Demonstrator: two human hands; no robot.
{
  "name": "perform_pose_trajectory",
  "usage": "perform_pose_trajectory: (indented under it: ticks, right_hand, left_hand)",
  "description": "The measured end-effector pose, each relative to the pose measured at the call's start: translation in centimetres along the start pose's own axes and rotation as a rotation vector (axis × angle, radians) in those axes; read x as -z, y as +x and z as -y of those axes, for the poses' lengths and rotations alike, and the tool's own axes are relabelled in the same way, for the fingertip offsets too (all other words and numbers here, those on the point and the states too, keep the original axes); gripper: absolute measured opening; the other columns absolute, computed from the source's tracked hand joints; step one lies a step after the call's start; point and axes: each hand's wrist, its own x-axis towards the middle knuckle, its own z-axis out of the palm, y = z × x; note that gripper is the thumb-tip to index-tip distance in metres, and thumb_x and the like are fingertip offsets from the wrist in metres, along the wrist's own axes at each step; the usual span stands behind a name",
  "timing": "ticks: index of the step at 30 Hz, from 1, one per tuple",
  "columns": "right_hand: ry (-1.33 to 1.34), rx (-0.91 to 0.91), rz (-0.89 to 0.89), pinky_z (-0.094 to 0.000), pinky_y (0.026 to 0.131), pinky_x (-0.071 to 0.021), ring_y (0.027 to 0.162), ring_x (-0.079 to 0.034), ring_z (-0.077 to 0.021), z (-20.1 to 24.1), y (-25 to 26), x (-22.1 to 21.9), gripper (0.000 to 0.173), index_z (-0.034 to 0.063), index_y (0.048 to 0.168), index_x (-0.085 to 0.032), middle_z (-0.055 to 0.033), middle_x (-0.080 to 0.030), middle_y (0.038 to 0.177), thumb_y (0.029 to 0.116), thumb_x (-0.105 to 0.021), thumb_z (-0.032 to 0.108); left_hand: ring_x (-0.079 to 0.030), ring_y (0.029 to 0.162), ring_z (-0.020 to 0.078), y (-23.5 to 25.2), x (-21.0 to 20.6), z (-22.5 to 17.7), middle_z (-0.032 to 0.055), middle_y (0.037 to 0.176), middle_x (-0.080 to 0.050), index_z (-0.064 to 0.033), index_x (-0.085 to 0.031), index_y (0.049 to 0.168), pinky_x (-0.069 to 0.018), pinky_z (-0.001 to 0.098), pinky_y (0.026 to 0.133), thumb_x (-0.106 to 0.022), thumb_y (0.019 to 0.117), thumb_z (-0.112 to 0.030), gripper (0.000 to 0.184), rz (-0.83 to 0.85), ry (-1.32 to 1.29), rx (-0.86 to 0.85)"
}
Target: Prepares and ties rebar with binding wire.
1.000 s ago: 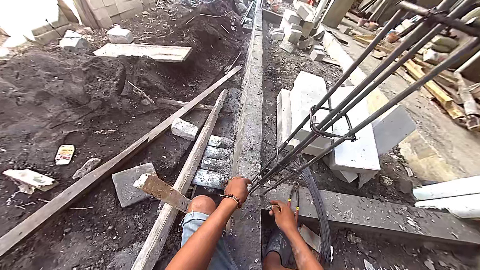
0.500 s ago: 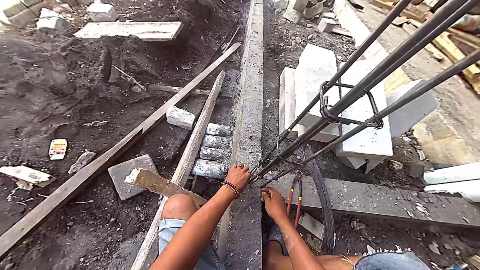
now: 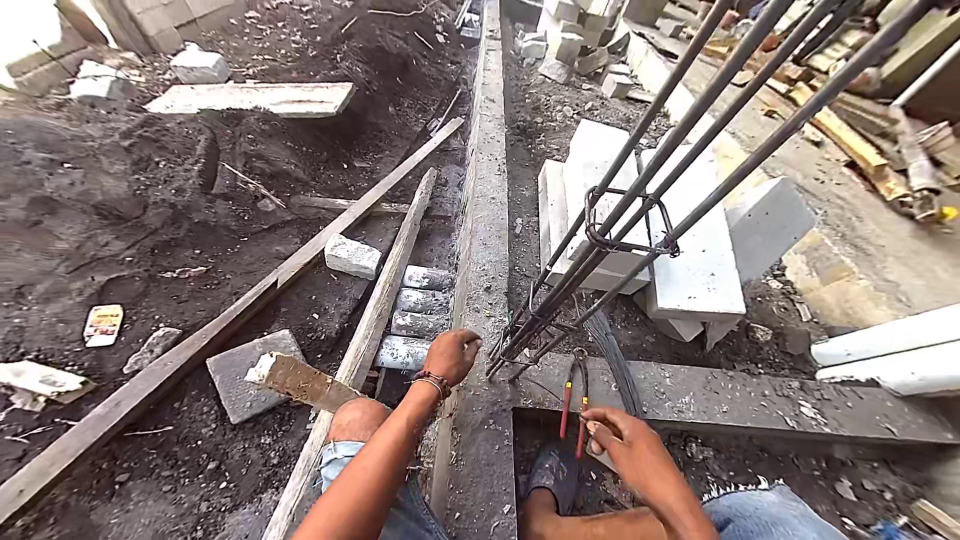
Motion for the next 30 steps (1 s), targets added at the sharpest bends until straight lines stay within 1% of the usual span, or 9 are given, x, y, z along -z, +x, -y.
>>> perform_pose_trajectory:
  ticks: [4, 6, 9, 12, 15, 20, 24, 27, 30]
  right_hand:
    - [0.216, 0.082, -0.062, -0.0286, 0.06, -0.0511, 0.063, -0.061, -0.01, -1.9, -1.7, -0.1, 0.023, 0.0064, 0.119, -0.071, -0.0011, -0.07, 0.081, 0.1027, -0.056, 0.015]
    - [0.262, 0.066, -0.075, -0.027, 0.059, -0.0496, 0.063, -0.06, -0.0094, -2.4, -1.9, -0.4, 0.022, 0.0052, 0.118, -0.071, -0.0013, -0.07, 0.081, 0.1027, -0.057, 0.013]
    - [0.304, 0.062, -0.145, -0.0264, 0.056, -0.0472, 0.061, -0.058, -0.0098, -2.8, -1.8, -0.8, 0.021, 0.005, 0.118, -0.071, -0.0012, -0.069, 0.078, 0.1032, -0.057, 0.012]
    - [0.235, 0.063, -0.24, -0.0321, 0.062, -0.0532, 0.065, -0.064, -0.0128, -2.4, -1.5, -0.4, 0.022, 0.0091, 0.119, -0.071, -0.0012, -0.071, 0.08, 0.1041, -0.055, 0.015]
    - [0.048, 0.058, -0.269, -0.0457, 0.071, -0.0558, 0.073, -0.067, -0.019, -2.0, -0.8, 1.1, 0.03, 0.0167, 0.128, -0.07, -0.0031, -0.073, 0.087, 0.1059, -0.05, 0.019]
    - [-0.015, 0.038, -0.219, -0.0499, 0.081, -0.0556, 0.084, -0.069, -0.0234, -1.0, 1.5, 3.3, 0.031, 0.0177, 0.131, -0.068, -0.0073, -0.073, 0.097, 0.1086, -0.046, 0.02]
    - [0.028, 0.046, -0.228, -0.0457, 0.079, -0.0563, 0.08, -0.069, -0.0194, -1.1, 2.1, 3.0, 0.03, 0.0186, 0.128, -0.069, -0.0046, -0.073, 0.093, 0.1077, -0.048, 0.021]
    - [0.054, 0.026, -0.186, -0.0442, 0.08, -0.0556, 0.08, -0.068, -0.0188, -1.7, 2.2, 2.5, 0.03, 0.0187, 0.129, -0.069, -0.0047, -0.072, 0.092, 0.1071, -0.048, 0.021]
    - [0.086, -0.004, -0.175, -0.0455, 0.08, -0.0551, 0.081, -0.067, -0.0189, -1.8, 1.9, 2.3, 0.029, 0.0206, 0.127, -0.07, -0.0039, -0.071, 0.091, 0.1075, -0.048, 0.022]
  left_hand:
    - [-0.072, 0.098, 0.0189, -0.6, 0.9, -4.0, 0.0092, 0.107, -0.076, -0.0053, -0.075, 0.114, -0.0568, 0.0453, 0.094, -0.046, 0.11, -0.031, 0.039, -0.01, -0.456, -0.171]
    - [-0.069, 0.091, 0.0155, -0.8, 0.7, -5.5, 0.0078, 0.101, -0.074, -0.0042, -0.074, 0.111, -0.056, 0.0401, 0.087, -0.049, 0.1089, -0.029, 0.036, 0.017, -0.6, -0.218]
    - [-0.071, 0.089, 0.0153, -1.3, 0.1, -6.6, 0.0082, 0.106, -0.074, -0.0047, -0.071, 0.121, -0.0586, 0.0368, 0.085, -0.058, 0.1065, -0.025, 0.028, 0.065, -0.676, -0.135]
    - [-0.069, 0.085, 0.0138, -1.3, -0.4, -6.4, 0.0059, 0.103, -0.074, -0.0063, -0.072, 0.119, -0.0576, 0.0347, 0.081, -0.058, 0.1062, -0.026, 0.027, 0.049, -0.678, -0.137]
    - [-0.071, 0.085, 0.0144, -1.6, -0.9, -6.8, 0.0053, 0.102, -0.074, -0.008, -0.071, 0.116, -0.0592, 0.0359, 0.081, -0.06, 0.1051, -0.024, 0.023, -0.001, -0.684, -0.096]
    - [-0.072, 0.097, 0.0146, -2.7, -1.8, -6.7, 0.0053, 0.118, -0.072, -0.0108, -0.066, 0.132, -0.0606, 0.0376, 0.087, -0.07, 0.0985, -0.024, 0.036, -0.081, -0.588, -0.037]
    - [-0.072, 0.102, 0.0169, -2.3, -1.2, -8.2, 0.0072, 0.113, -0.074, -0.0077, -0.068, 0.128, -0.0583, 0.043, 0.095, -0.07, 0.0984, -0.028, 0.036, -0.192, -0.426, -0.093]
    - [-0.074, 0.087, 0.0184, -2.1, -1.4, -9.4, 0.0057, 0.096, -0.076, -0.0088, -0.074, 0.112, -0.061, 0.0466, 0.084, -0.067, 0.101, -0.027, 0.022, -0.343, -0.136, -0.162]
    - [-0.074, 0.082, 0.0265, -2.7, -2.6, -9.9, 0.0105, 0.092, -0.076, -0.006, -0.075, 0.11, -0.0598, 0.0524, 0.075, -0.064, 0.1015, -0.021, 0.02, -0.499, 0.07, -0.21]
